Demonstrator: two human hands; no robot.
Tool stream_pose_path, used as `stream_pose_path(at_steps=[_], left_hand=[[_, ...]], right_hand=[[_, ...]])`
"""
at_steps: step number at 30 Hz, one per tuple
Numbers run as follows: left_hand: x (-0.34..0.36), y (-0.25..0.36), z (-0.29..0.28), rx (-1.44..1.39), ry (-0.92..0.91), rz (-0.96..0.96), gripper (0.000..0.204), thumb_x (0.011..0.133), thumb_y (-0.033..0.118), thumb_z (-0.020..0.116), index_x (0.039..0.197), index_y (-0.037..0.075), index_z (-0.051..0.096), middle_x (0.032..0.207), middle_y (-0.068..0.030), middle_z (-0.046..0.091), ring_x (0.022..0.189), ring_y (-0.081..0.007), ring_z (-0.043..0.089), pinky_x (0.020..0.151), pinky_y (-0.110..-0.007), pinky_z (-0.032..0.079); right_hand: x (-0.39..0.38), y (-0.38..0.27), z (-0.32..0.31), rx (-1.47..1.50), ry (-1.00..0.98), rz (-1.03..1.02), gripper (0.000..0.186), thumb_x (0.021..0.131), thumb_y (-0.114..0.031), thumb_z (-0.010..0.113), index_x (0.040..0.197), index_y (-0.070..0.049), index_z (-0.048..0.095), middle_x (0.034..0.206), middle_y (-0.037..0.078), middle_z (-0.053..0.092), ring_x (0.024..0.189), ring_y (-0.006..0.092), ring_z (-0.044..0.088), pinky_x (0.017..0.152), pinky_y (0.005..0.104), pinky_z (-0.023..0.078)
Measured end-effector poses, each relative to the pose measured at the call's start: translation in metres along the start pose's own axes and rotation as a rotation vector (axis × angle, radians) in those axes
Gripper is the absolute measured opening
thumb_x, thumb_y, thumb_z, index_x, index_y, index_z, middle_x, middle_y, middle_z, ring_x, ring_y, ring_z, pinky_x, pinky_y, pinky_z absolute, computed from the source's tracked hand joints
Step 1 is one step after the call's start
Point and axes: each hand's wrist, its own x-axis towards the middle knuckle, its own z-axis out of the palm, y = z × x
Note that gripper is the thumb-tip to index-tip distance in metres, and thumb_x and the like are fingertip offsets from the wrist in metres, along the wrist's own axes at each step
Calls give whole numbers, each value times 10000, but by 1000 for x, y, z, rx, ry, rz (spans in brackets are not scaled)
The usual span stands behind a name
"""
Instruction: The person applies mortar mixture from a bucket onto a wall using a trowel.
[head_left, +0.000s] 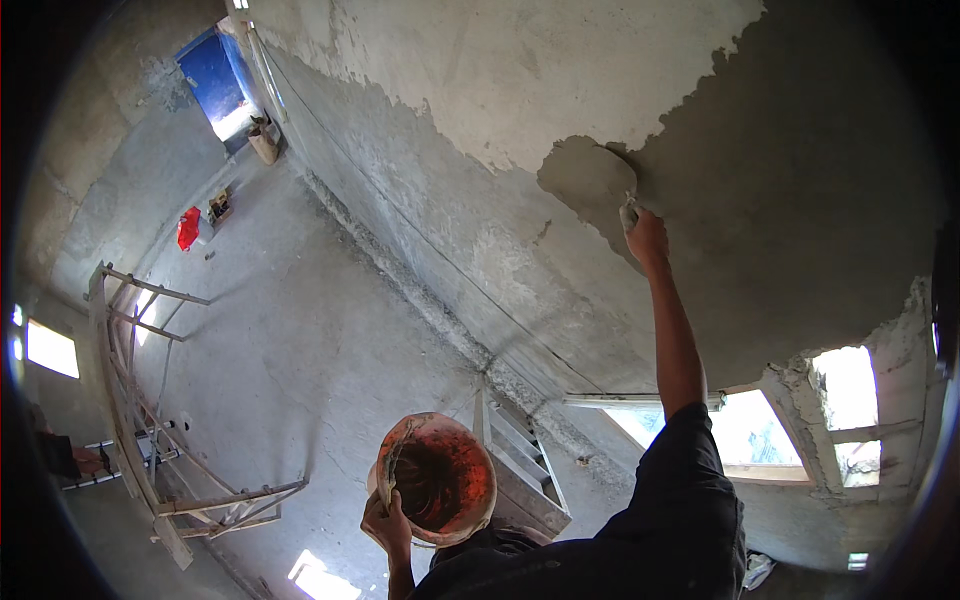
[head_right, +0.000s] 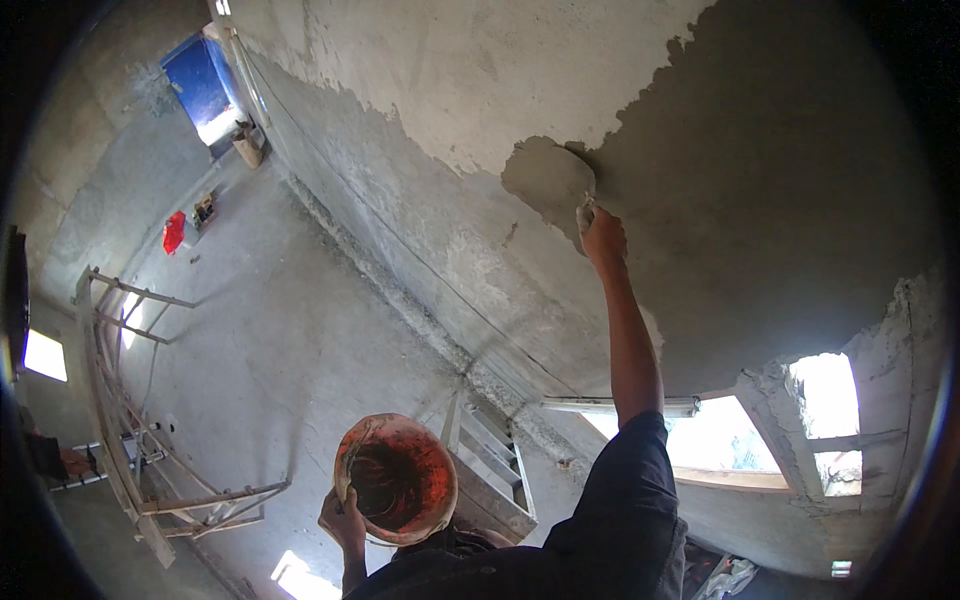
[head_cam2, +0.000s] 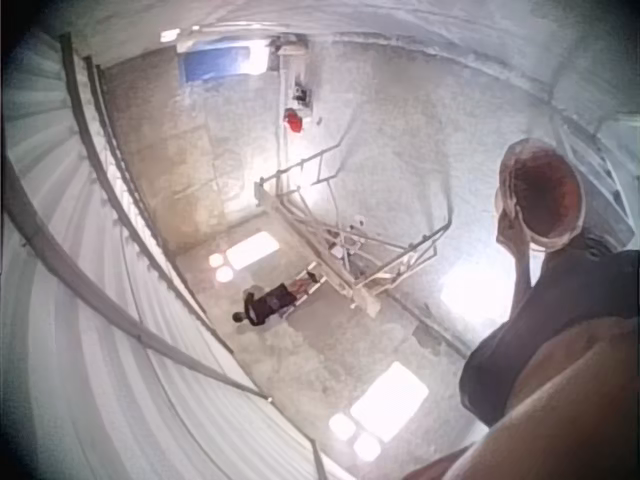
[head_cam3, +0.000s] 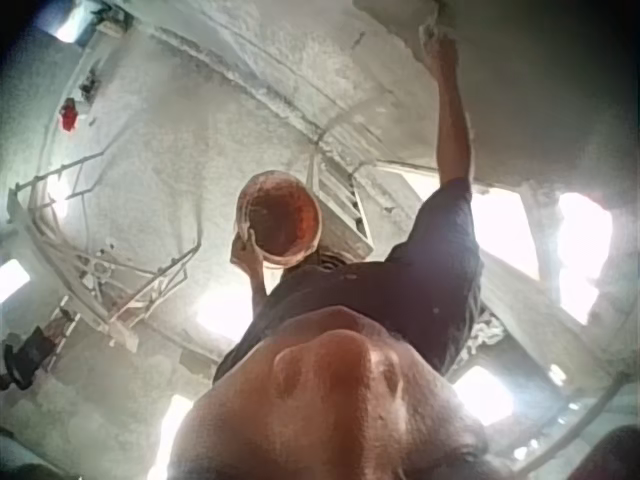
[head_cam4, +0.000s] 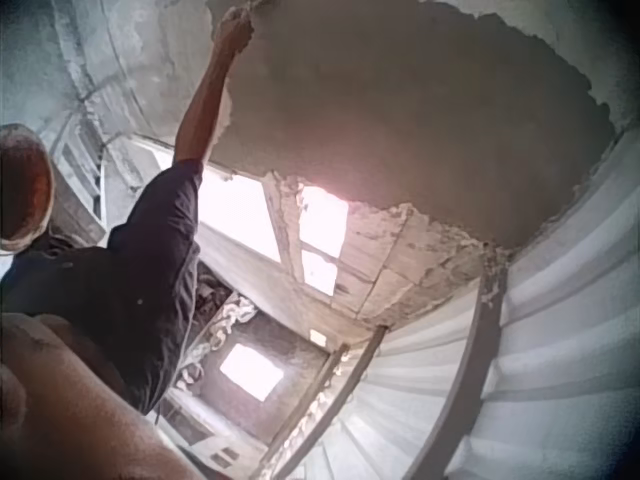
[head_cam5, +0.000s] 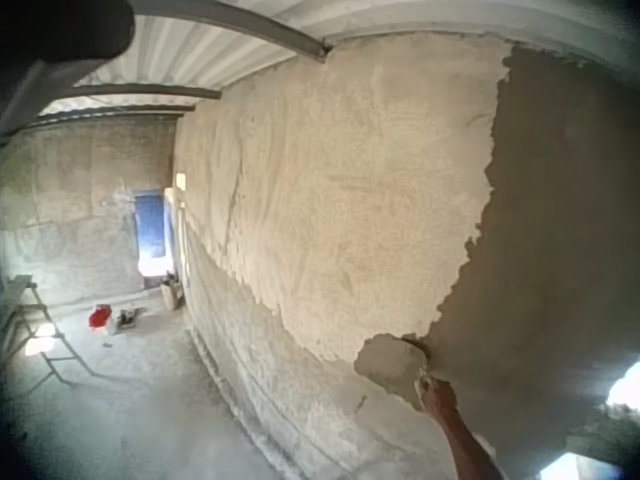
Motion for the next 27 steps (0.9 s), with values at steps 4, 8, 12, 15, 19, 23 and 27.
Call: stream_pose_path(at_steps=[4, 8, 12, 15, 19, 23, 27], left_hand=[[1, -4, -1, 28, -18, 22, 229, 740, 103, 685, 912, -48, 683, 886, -164, 681, 773, -279, 657, 715, -352, 497], [-1, -15, -1, 11, -41, -2, 236, 734, 92, 693, 917, -57, 679, 898, -164, 679, 784, -274, 653, 722, -350, 494], [-2, -14, -1, -3, -4, -7, 232, 733, 85, 696, 905, -68, 676, 897, -165, 678, 787, -274, 651, 727, -352, 491], [-2, -10, -4, -10, 0, -30, 229, 733, 88, 698, 893, -74, 674, 906, -169, 677, 785, -284, 650, 732, -358, 491], [1, -4, -4, 14, -4, -2, 223, 733, 96, 698, 882, -69, 677, 914, -174, 676, 783, -289, 650, 725, -364, 489], [3, -12, -1, 30, -6, 21, 213, 731, 104, 698, 865, -62, 679, 913, -174, 678, 776, -288, 650, 713, -368, 486], [2, -1, -1, -18, -8, -3, 211, 729, 106, 699, 855, -62, 679, 903, -171, 679, 775, -290, 649, 715, -367, 485]], right_hand=[[10, -3, 33, -31, -61, -56, 440, 871, -501, 522, 1030, -107, 635, 1000, 188, 650, 934, 388, 616, 798, 484, 497], [18, -33, 53, -93, -117, -123, 323, 873, -343, 554, 1042, -74, 609, 997, 182, 650, 959, 360, 628, 804, 475, 511], [38, -37, 55, -159, -138, -110, 333, 886, -360, 532, 1041, -72, 596, 995, 190, 643, 956, 353, 629, 795, 471, 514], [44, -35, 41, -143, -80, -143, 370, 900, -394, 505, 1047, -65, 588, 974, 190, 641, 936, 356, 631, 779, 475, 514], [34, -37, 8, -7, 135, -103, 464, 913, -482, 458, 1060, -71, 615, 964, 200, 646, 908, 389, 619, 780, 484, 497], [23, -32, 11, 49, 139, -128, 473, 914, -484, 454, 1104, -77, 605, 970, 202, 647, 904, 384, 620, 778, 478, 497], [26, -22, 58, -45, -8, -184, 462, 908, -494, 458, 1064, -85, 603, 953, 201, 646, 921, 382, 620, 785, 479, 501]])
